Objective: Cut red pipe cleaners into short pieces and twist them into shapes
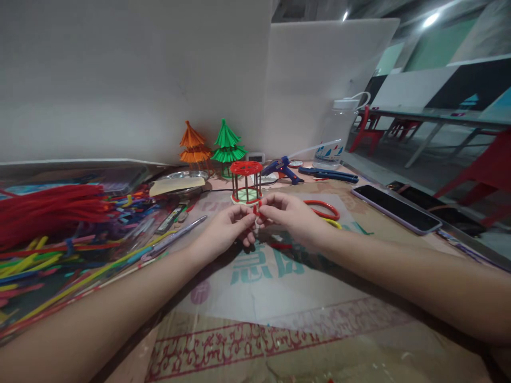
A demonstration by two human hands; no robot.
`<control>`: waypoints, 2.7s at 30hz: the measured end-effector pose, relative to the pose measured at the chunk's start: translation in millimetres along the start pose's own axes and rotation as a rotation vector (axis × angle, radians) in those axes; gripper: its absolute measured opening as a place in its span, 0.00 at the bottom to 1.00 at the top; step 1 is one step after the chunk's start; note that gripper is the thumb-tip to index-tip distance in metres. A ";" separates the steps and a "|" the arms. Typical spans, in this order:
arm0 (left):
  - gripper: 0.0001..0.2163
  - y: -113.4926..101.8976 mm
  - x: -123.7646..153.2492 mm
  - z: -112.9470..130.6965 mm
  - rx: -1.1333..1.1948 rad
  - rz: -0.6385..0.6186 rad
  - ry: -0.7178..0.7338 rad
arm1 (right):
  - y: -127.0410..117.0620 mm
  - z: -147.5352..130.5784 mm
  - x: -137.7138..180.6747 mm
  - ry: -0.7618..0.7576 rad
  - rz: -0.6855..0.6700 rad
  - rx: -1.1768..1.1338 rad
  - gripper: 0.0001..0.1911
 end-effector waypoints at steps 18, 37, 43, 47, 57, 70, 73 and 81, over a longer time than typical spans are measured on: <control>0.17 3.2 1.3 -0.4 0.017 -0.021 -0.042 | 1.0 16.5 4.2 0.078 0.031 -0.184 0.14; 0.09 -29.7 -4.2 12.8 -0.802 0.125 0.173 | -6.5 14.0 2.9 0.115 0.002 0.132 0.03; 0.12 -25.8 -0.2 26.9 -1.090 0.068 0.318 | -5.2 10.0 4.9 0.125 0.028 0.130 0.03; 0.13 -13.2 8.1 38.0 -1.034 0.113 0.374 | -3.7 9.4 4.5 0.105 0.011 0.132 0.02; 0.13 -41.0 -3.9 31.9 -1.168 0.116 0.201 | -12.6 12.5 2.2 0.065 0.096 0.243 0.01; 0.21 -9.0 8.1 27.0 -1.452 -0.202 0.319 | -5.5 19.6 2.1 0.046 -0.022 0.230 0.04; 0.18 -9.4 8.1 25.7 -1.438 -0.195 0.324 | -4.3 18.4 4.1 -0.044 -0.045 0.287 0.03; 0.17 -9.2 8.0 22.3 -1.298 -0.179 0.286 | -5.1 19.5 4.3 -0.080 -0.031 0.313 0.01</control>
Point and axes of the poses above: each hand's wrist, its own x-axis away from the middle knuckle, its own y-axis out of the palm, z = x × y, the point moved 5 cm from there along -x, towards the middle knuckle, and after that the axes turned 1 degree about x, right-handed, at the moved point
